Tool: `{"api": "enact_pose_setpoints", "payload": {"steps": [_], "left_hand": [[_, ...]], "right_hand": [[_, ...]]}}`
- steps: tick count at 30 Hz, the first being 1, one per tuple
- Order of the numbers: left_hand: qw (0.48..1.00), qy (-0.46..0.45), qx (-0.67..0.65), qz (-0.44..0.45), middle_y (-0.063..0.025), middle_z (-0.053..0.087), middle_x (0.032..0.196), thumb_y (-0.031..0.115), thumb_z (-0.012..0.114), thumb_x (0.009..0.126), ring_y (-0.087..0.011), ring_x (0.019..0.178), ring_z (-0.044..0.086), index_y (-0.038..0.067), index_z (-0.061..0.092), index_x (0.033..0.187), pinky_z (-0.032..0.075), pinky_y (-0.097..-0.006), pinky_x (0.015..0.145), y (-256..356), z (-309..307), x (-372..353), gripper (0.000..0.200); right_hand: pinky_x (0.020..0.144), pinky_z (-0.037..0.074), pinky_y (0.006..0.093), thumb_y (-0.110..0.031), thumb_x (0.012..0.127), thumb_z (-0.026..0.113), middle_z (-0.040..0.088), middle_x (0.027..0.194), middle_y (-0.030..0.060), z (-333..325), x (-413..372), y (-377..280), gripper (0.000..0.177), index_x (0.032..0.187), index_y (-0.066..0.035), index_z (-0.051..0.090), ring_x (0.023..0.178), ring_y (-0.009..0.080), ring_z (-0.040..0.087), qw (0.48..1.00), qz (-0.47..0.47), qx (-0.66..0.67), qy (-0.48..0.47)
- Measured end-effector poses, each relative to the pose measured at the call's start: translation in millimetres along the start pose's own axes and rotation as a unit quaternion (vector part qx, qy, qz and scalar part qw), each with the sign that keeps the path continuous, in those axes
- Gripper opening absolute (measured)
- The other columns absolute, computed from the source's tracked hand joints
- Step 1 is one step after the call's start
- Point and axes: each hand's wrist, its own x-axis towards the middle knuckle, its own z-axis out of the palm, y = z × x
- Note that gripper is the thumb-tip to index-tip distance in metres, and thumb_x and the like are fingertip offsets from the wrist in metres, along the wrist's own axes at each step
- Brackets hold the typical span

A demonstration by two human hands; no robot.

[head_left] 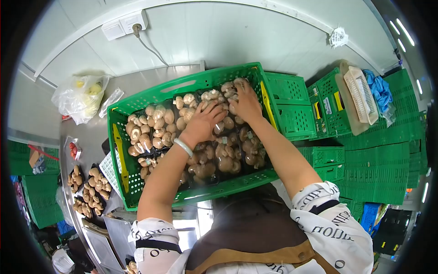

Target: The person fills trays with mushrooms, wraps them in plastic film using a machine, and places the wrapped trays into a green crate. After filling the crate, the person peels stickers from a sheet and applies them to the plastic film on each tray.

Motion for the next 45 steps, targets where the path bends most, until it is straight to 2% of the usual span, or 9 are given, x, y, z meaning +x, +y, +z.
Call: {"api": "enact_pose_setpoints", "payload": {"steps": [4, 9, 15, 18, 32, 38, 39, 41, 45], "left_hand": [[1.0, 0.01, 0.003, 0.0, -0.0061, 0.041, 0.142, 0.032, 0.085, 0.055, -0.026, 0.138, 0.029, 0.016, 0.043, 0.138, 0.019, -0.051, 0.114, -1.7, 5.4, -2.8, 0.095], [0.997, 0.071, 0.004, 0.004, -0.004, 0.039, 0.144, 0.021, 0.083, 0.059, -0.0266, 0.138, 0.029, 0.018, 0.043, 0.139, 0.022, -0.0493, 0.114, 2.6, 1.6, -8.9, 0.089], [0.987, 0.105, -0.052, -0.107, -0.0119, 0.038, 0.144, 0.014, 0.076, 0.071, -0.0335, 0.13, 0.039, 0.014, 0.044, 0.136, 0.031, -0.0482, 0.108, 42.0, -25.2, -68.2, 0.072], [0.971, 0.1, -0.139, -0.168, -0.0156, 0.04, 0.143, 0.014, 0.074, 0.074, -0.0364, 0.127, 0.043, 0.011, 0.046, 0.134, 0.034, -0.046, 0.106, 73.6, -51.1, -113.8, 0.066], [0.781, 0.294, -0.272, -0.478, -0.0185, 0.061, 0.117, 0.0, 0.066, 0.081, -0.0341, 0.11, 0.059, -0.002, 0.06, 0.111, 0.045, -0.0387, 0.095, 269.7, -44.0, -327.4, 0.031], [0.796, 0.315, -0.23, -0.462, -0.0153, 0.064, 0.112, 0.001, 0.067, 0.08, -0.0292, 0.1, 0.063, -0.001, 0.062, 0.107, 0.049, -0.0364, 0.088, 310.8, -34.9, -344.0, 0.028], [0.807, 0.315, -0.207, -0.456, -0.0146, 0.064, 0.113, 0.001, 0.068, 0.08, -0.0286, 0.1, 0.063, 0.0, 0.063, 0.107, 0.049, -0.0358, 0.089, 313.9, -39.6, -345.5, 0.028], [0.832, 0.292, -0.177, -0.437, -0.0139, 0.064, 0.114, 0.006, 0.069, 0.08, -0.0317, 0.104, 0.061, 0.003, 0.063, 0.107, 0.049, -0.0376, 0.09, 324.9, -49.5, -356.2, 0.028], [0.788, 0.347, -0.109, -0.497, -0.0132, 0.063, 0.115, 0.01, 0.07, 0.081, -0.0305, 0.108, 0.059, 0.003, 0.062, 0.111, 0.048, -0.0385, 0.091, 353.6, -44.2, -422.5, 0.032]], "right_hand": [[0.107, 0.033, 0.0456, -0.034, 0.081, 0.067, 0.037, 0.141, 0.0238, 17.8, 12.5, 23.3, 0.067, 0.136, -0.005, 0.041, 0.128, 0.0401, 0.039, 0.995, 0.03, 0.097, -0.014], [0.107, 0.031, 0.0489, -0.033, 0.085, 0.063, 0.038, 0.14, 0.0202, -6.8, -8.5, -5.9, 0.061, 0.136, -0.006, 0.042, 0.131, 0.0369, 0.035, 0.995, -0.028, -0.053, 0.076], [0.106, 0.034, 0.0474, -0.031, 0.087, 0.061, 0.04, 0.14, 0.0186, 14.6, -17.5, 12.0, 0.059, 0.136, -0.006, 0.041, 0.13, 0.0373, 0.037, 0.999, -0.017, -0.043, 0.006], [0.106, 0.034, 0.0475, -0.031, 0.086, 0.061, 0.039, 0.141, 0.0187, -2.4, -11.3, -0.9, 0.06, 0.137, -0.006, 0.041, 0.13, 0.0372, 0.037, 0.994, -0.038, -0.033, 0.098], [0.093, 0.046, 0.0483, -0.039, 0.088, 0.054, 0.04, 0.137, 0.0319, 22.2, 6.6, 28.1, 0.067, 0.133, 0.005, 0.034, 0.114, 0.0439, 0.054, 0.988, 0.086, -0.04, -0.121], [0.099, 0.043, 0.0492, -0.046, 0.081, 0.057, 0.051, 0.128, 0.0314, 13.1, -2.5, 17.5, 0.074, 0.133, 0.004, 0.039, 0.119, 0.0424, 0.052, 0.98, 0.152, 0.0, -0.125], [0.101, 0.041, 0.0458, -0.056, 0.073, 0.067, 0.043, 0.138, 0.0291, 27.9, 9.1, 36.4, 0.096, 0.138, 0.006, 0.033, 0.124, 0.0414, 0.048, 0.986, 0.118, 0.027, -0.112], [0.108, 0.034, 0.0447, -0.061, 0.076, 0.059, 0.041, 0.14, 0.028, 5.3, -6.3, 15.2, 0.09, 0.139, 0.001, 0.04, 0.131, 0.0387, 0.041, 0.993, 0.057, 0.008, -0.101], [0.103, 0.036, 0.0491, -0.033, 0.083, 0.065, 0.048, 0.132, 0.0269, -24.0, -48.5, -56.7, 0.063, 0.133, 0.001, 0.046, 0.121, 0.0405, 0.047, 0.987, -0.136, -0.079, 0.023]]}}
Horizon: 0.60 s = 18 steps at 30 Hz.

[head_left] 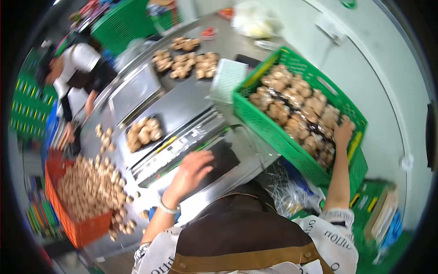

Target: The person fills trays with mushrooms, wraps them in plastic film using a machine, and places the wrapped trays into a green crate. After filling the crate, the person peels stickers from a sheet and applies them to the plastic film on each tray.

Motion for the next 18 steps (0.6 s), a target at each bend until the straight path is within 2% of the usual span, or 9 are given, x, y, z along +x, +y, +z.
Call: {"api": "enact_pose_setpoints", "payload": {"steps": [1, 4, 6, 8, 10, 12, 14, 16, 18], "left_hand": [[0.994, 0.07, -0.013, -0.084, -0.0138, 0.063, 0.115, 0.009, 0.069, 0.081, -0.0304, 0.109, 0.059, 0.002, 0.061, 0.112, 0.046, -0.0384, 0.093, -13.6, -11.6, -18.6, 0.032], [0.927, 0.301, 0.034, -0.222, -0.0125, 0.063, 0.115, 0.009, 0.065, 0.086, -0.0268, 0.111, 0.058, 0.003, 0.059, 0.119, 0.043, -0.0371, 0.098, -103.0, -45.8, -80.2, 0.033], [0.876, 0.375, 0.012, -0.302, -0.0129, 0.058, 0.123, 0.017, 0.059, 0.093, -0.0252, 0.117, 0.054, 0.004, 0.053, 0.128, 0.04, -0.0369, 0.1, -148.7, -84.0, -100.6, 0.038], [0.871, 0.398, -0.001, -0.289, -0.0146, 0.052, 0.132, 0.026, 0.052, 0.098, -0.0245, 0.123, 0.048, 0.004, 0.048, 0.134, 0.037, -0.0368, 0.103, -192.3, -109.2, -108.2, 0.043], [0.878, 0.377, -0.087, -0.282, -0.0145, 0.045, 0.14, 0.032, 0.048, 0.099, -0.0243, 0.129, 0.042, 0.004, 0.043, 0.138, 0.032, -0.0355, 0.107, -238.6, -121.9, -108.0, 0.049], [0.854, 0.37, -0.174, -0.321, -0.0144, 0.044, 0.142, 0.034, 0.046, 0.099, -0.0239, 0.131, 0.04, 0.003, 0.042, 0.139, 0.031, -0.0336, 0.108, -257.5, -124.9, -95.6, 0.051], [0.865, 0.331, -0.159, -0.341, -0.0135, 0.044, 0.142, 0.035, 0.046, 0.099, -0.0229, 0.132, 0.04, 0.002, 0.042, 0.139, 0.031, -0.0324, 0.108, -257.7, -122.6, -87.0, 0.052], [0.878, 0.332, -0.131, -0.319, -0.0159, 0.048, 0.137, 0.03, 0.05, 0.097, -0.0258, 0.128, 0.044, 0.001, 0.049, 0.132, 0.031, -0.0333, 0.107, -277.3, -105.7, -81.7, 0.046], [0.859, 0.367, -0.152, -0.322, -0.0185, 0.049, 0.134, 0.029, 0.051, 0.095, -0.029, 0.126, 0.044, 0.0, 0.052, 0.126, 0.031, -0.0355, 0.107, -279.8, -86.9, -72.9, 0.042]], "right_hand": [[0.104, 0.035, 0.0479, -0.025, 0.083, 0.067, 0.047, 0.133, 0.0256, 9.8, -3.7, -8.2, 0.06, 0.133, 0.001, 0.046, 0.123, 0.0385, 0.046, 0.992, -0.07, -0.002, 0.105], [0.104, 0.035, 0.0441, -0.015, 0.084, 0.066, 0.046, 0.134, 0.023, -31.0, -53.7, -117.8, 0.056, 0.133, 0.001, 0.044, 0.125, 0.0361, 0.044, 0.956, -0.172, 0.226, 0.078], [0.104, 0.035, 0.0411, -0.017, 0.085, 0.065, 0.046, 0.134, 0.0212, -48.9, -104.0, -208.2, 0.054, 0.131, 0.001, 0.044, 0.125, 0.0354, 0.044, 0.887, -0.103, 0.443, -0.081], [0.105, 0.034, 0.0402, -0.016, 0.085, 0.065, 0.047, 0.133, 0.0185, -49.1, -145.4, -276.5, 0.049, 0.128, -0.002, 0.047, 0.125, 0.0351, 0.044, 0.842, -0.297, 0.426, -0.148], [0.106, 0.033, 0.0416, -0.021, 0.085, 0.066, 0.044, 0.135, 0.0212, -44.2, -181.5, -348.4, 0.052, 0.129, -0.002, 0.046, 0.128, 0.036, 0.041, 0.762, -0.447, 0.425, -0.197], [0.107, 0.033, 0.0419, -0.026, 0.087, 0.065, 0.042, 0.136, 0.0223, -36.5, -211.3, -409.2, 0.055, 0.13, 0.0, 0.045, 0.129, 0.0374, 0.04, 0.721, -0.491, 0.425, -0.244], [0.108, 0.033, 0.0415, -0.031, 0.088, 0.063, 0.041, 0.138, 0.0229, -13.8, -229.7, -465.2, 0.059, 0.133, 0.002, 0.041, 0.129, 0.0386, 0.039, 0.702, -0.442, 0.455, -0.323], [0.108, 0.032, 0.0411, -0.033, 0.089, 0.062, 0.038, 0.14, 0.0239, 8.7, -242.8, -510.9, 0.064, 0.135, 0.002, 0.037, 0.13, 0.0388, 0.037, 0.728, -0.421, 0.43, -0.328], [0.108, 0.031, 0.0408, -0.035, 0.089, 0.062, 0.036, 0.141, 0.0245, 25.9, -243.7, -536.7, 0.066, 0.137, 0.002, 0.036, 0.132, 0.0389, 0.035, 0.718, -0.407, 0.448, -0.344]]}}
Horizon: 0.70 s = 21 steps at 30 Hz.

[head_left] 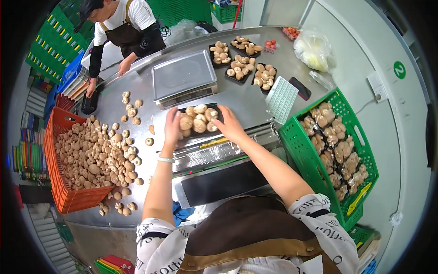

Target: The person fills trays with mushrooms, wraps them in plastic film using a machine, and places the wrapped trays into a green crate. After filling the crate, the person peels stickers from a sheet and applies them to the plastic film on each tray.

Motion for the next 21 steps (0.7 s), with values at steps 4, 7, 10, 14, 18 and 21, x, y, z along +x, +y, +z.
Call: {"api": "enact_pose_setpoints", "payload": {"steps": [4, 7, 10, 14, 18, 21], "left_hand": [[0.995, 0.068, 0.071, 0.026, -0.0164, 0.046, 0.132, 0.024, 0.05, 0.097, -0.0292, 0.125, 0.042, 0.001, 0.056, 0.119, 0.03, -0.0346, 0.108, 17.5, 41.7, -24.9, 0.033], [0.998, 0.045, 0.052, 0.003, -0.0168, 0.044, 0.134, 0.027, 0.047, 0.098, -0.0287, 0.128, 0.04, 0.001, 0.055, 0.122, 0.028, -0.0345, 0.109, 28.6, 52.6, -32.7, 0.036], [1.0, -0.019, -0.007, -0.007, -0.0146, 0.04, 0.142, 0.038, 0.04, 0.101, -0.0266, 0.134, 0.034, 0.003, 0.047, 0.134, 0.024, -0.0334, 0.112, 34.9, 47.9, -27.5, 0.049], [0.993, -0.026, -0.09, -0.071, -0.0142, 0.048, 0.134, 0.041, 0.045, 0.099, -0.0194, 0.123, 0.044, 0.002, 0.042, 0.138, 0.033, -0.0318, 0.105, 60.8, 1.8, -53.7, 0.055], [0.959, 0.132, 0.232, -0.09, -0.0089, 0.063, 0.072, 0.022, 0.068, 0.087, -0.0208, 0.062, 0.059, -0.001, 0.067, 0.09, 0.047, -0.0344, 0.059, 46.9, -54.3, -116.5, 0.024], [0.898, 0.132, 0.42, -0.008, -0.0119, 0.063, 0.073, 0.022, 0.075, 0.076, -0.031, 0.073, 0.057, 0.001, 0.068, 0.075, 0.046, -0.0411, 0.067, 42.8, -46.8, -152.4, 0.022]], "right_hand": [[0.108, 0.032, 0.0405, -0.034, 0.089, 0.061, 0.036, 0.14, 0.0239, 0.3, 20.2, 10.2, 0.062, 0.134, 0.003, 0.039, 0.13, 0.0392, 0.037, 1.0, 0.005, 0.021, 0.005], [0.106, 0.034, 0.0402, -0.03, 0.089, 0.062, 0.039, 0.137, 0.0242, -14.5, 8.3, 12.3, 0.058, 0.131, 0.003, 0.04, 0.127, 0.0382, 0.041, 1.0, 0.016, 0.007, 0.015], [0.103, 0.038, 0.0394, -0.03, 0.09, 0.061, 0.045, 0.134, 0.0224, -27.1, -3.7, 22.6, 0.056, 0.132, 0.0, 0.039, 0.123, 0.0349, 0.047, 1.0, 0.028, 0.005, -0.014], [0.099, 0.04, 0.0413, -0.029, 0.087, 0.065, 0.051, 0.127, 0.0219, -75.9, -18.0, 23.8, 0.06, 0.133, 0.0, 0.038, 0.12, 0.0336, 0.05, 0.998, 0.032, -0.047, 0.008], [0.088, 0.041, 0.0414, -0.031, 0.08, 0.072, 0.058, 0.103, 0.0151, -116.2, -63.6, 34.0, 0.04, 0.102, 0.0, 0.061, 0.101, 0.0325, 0.053, 0.97, 0.015, -0.237, 0.049], [0.08, 0.04, 0.0408, -0.034, 0.077, 0.073, 0.059, 0.089, 0.0108, -99.6, -88.8, 31.8, 0.033, 0.082, -0.002, 0.066, 0.093, 0.029, 0.054, 0.941, 0.04, -0.334, 0.03]]}}
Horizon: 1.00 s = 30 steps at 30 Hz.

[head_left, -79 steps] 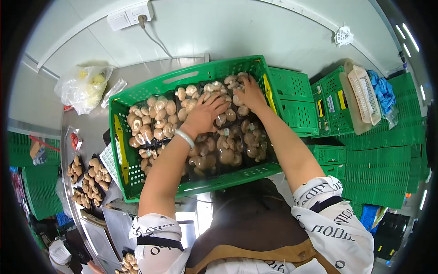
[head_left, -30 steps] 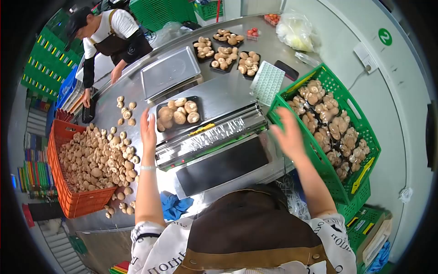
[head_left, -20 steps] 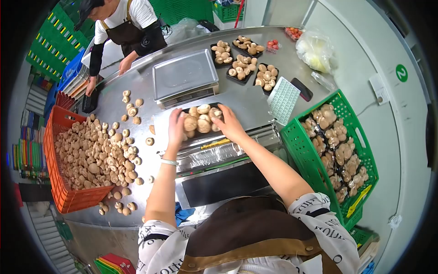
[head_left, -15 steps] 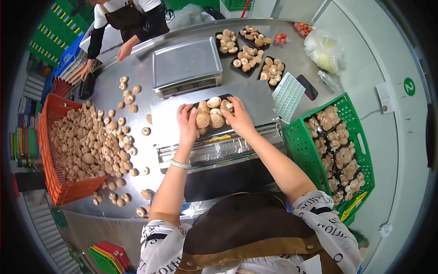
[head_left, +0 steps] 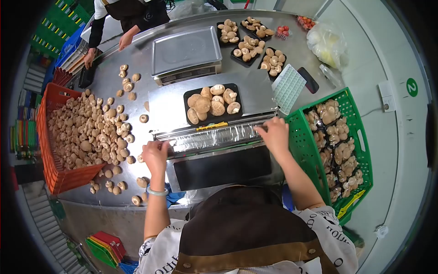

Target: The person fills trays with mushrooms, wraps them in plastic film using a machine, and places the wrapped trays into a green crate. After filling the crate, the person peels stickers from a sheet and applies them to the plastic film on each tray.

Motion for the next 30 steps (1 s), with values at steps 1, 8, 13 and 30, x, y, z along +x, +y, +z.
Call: {"api": "enact_pose_setpoints", "payload": {"steps": [1, 8, 13, 30], "left_hand": [[1.0, -0.01, 0.005, 0.008, -0.0115, 0.063, 0.073, 0.021, 0.076, 0.074, -0.0306, 0.075, 0.056, 0.001, 0.067, 0.071, 0.046, -0.0412, 0.068, 7.5, 6.0, -8.7, 0.022], [0.844, -0.322, -0.394, -0.171, -0.0026, 0.056, 0.069, 0.024, 0.059, 0.092, -0.0154, 0.066, 0.052, 0.006, 0.058, 0.077, 0.043, -0.0283, 0.068, 8.1, -2.6, 19.4, 0.024], [0.672, -0.365, -0.635, -0.113, -0.0059, 0.059, 0.074, 0.026, 0.054, 0.095, -0.0184, 0.073, 0.06, 0.007, 0.054, 0.085, 0.046, -0.0297, 0.073, 41.3, -88.1, 81.7, 0.021], [0.8, -0.384, -0.457, -0.053, 0.0025, 0.056, 0.079, 0.023, 0.057, 0.095, -0.0098, 0.072, 0.046, -0.003, 0.059, 0.097, 0.042, -0.0279, 0.067, 58.6, 69.8, 127.1, 0.026]], "right_hand": [[0.078, 0.04, 0.0406, -0.035, 0.077, 0.073, 0.059, 0.085, 0.0096, 11.2, -4.4, -5.6, 0.033, 0.075, -0.002, 0.067, 0.091, 0.028, 0.054, 1.0, 0.002, -0.023, -0.005], [0.056, 0.037, 0.0299, -0.019, 0.093, 0.055, 0.049, 0.062, 0.0014, 0.5, 13.2, 18.0, 0.027, 0.07, -0.003, 0.054, 0.06, 0.015, 0.049, 0.879, 0.056, 0.423, -0.213], [0.064, 0.038, 0.0298, -0.015, 0.097, 0.049, 0.053, 0.074, 0.0059, -61.8, 40.7, 1.4, 0.018, 0.083, -0.004, 0.052, 0.069, 0.0147, 0.047, 0.552, -0.016, 0.817, -0.168], [0.076, 0.047, 0.0412, -0.034, 0.091, 0.059, 0.064, 0.09, 0.0216, 38.4, 146.2, -36.6, 0.037, 0.097, 0.002, 0.059, 0.085, 0.0372, 0.061, 0.894, -0.06, 0.362, -0.258]]}}
